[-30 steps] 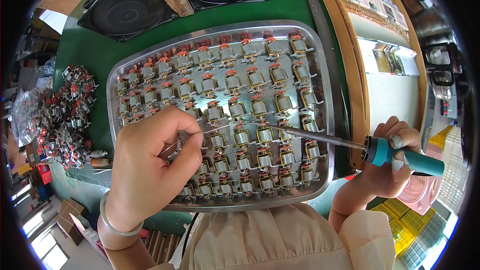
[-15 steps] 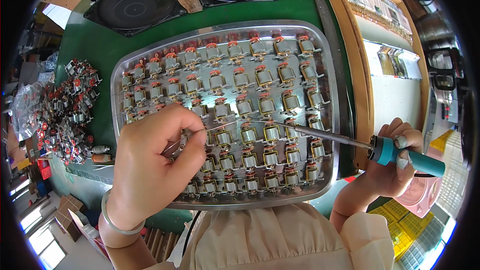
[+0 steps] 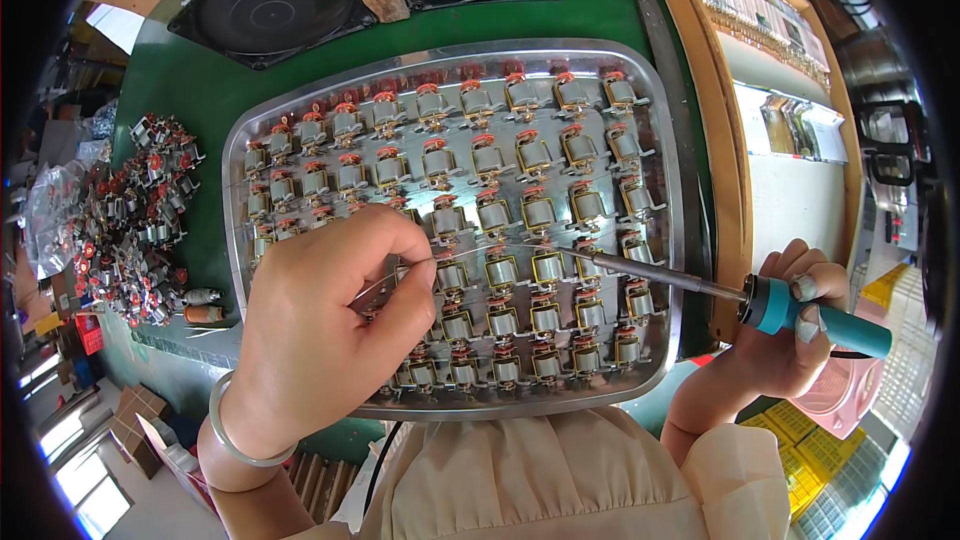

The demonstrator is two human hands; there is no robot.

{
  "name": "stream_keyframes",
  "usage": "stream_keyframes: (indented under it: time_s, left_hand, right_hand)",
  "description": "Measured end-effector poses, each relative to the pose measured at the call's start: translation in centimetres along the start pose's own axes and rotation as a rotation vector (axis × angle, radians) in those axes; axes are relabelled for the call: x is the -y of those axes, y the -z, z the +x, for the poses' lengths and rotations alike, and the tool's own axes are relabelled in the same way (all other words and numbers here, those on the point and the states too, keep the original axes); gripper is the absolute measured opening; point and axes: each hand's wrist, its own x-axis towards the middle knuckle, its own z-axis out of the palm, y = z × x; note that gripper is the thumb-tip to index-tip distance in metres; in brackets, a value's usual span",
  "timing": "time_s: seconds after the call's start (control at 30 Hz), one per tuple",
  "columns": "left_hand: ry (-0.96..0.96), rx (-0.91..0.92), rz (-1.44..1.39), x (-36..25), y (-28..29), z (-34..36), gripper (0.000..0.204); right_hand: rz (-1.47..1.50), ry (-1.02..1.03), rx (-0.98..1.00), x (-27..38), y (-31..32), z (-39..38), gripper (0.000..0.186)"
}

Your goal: Soldering metal leads onto small electric motors arranged in a tray.

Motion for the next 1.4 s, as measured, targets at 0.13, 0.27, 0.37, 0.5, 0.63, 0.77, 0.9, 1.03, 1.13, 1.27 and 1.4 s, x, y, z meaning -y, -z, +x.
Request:
stream_keyframes:
  time_s: [0.13,0.27,0.37,0.5,0.63,0.77,0.9,1.03,1.13,1.27,1.4]
  left_hand:
    - [0.046,-0.030,-0.014,-0.1,0.2,-0.3,0.008]
    - [0.034,-0.051,0.015,0.2,0.8,-0.8,0.008]
    - [0.073,-0.065,0.009,0.5,1.2,-1.4,0.008]
    - [0.098,-0.071,0.019,0.9,1.4,-1.8,0.007]
    - [0.095,-0.060,0.004,1.3,1.3,-1.8,0.007]
    - [0.099,-0.059,-0.003,1.3,1.3,-1.8,0.007]
    - [0.074,-0.058,0.019,1.3,1.3,-1.7,0.007]
    - [0.077,-0.055,0.018,1.4,1.1,-1.7,0.007]
    - [0.078,-0.049,0.010,1.4,1.2,-1.8,0.007]
    - [0.112,-0.081,-0.003,1.4,1.8,-2.2,0.007]
    - [0.137,-0.105,-0.005,2.1,2.4,-2.8,0.007]
  right_hand:
    - [0.020,-0.024,-0.004,0.2,0.0,0.0,0.019]
    - [0.077,-0.005,-0.059,0.3,0.2,-0.1,0.019]
    - [0.115,-0.032,-0.073,0.5,-0.1,-0.3,0.019]
    - [0.033,-0.024,0.012,0.4,-1.3,-0.4,0.020]
    - [-0.008,-0.017,0.040,0.1,-2.0,-0.4,0.022]
    - [-0.048,-0.038,0.047,0.1,-2.3,-0.5,0.020]
    - [-0.041,-0.035,0.046,0.0,-2.4,-0.6,0.020]
    - [-0.059,-0.042,0.055,-0.1,-2.4,-0.7,0.020]
    - [-0.048,-0.031,0.047,-0.1,-2.5,-0.5,0.019]
    - [0.052,-0.023,0.015,0.0,-2.3,-0.6,0.019]
    - [0.073,-0.034,-0.007,0.3,-2.9,-0.6,0.020]
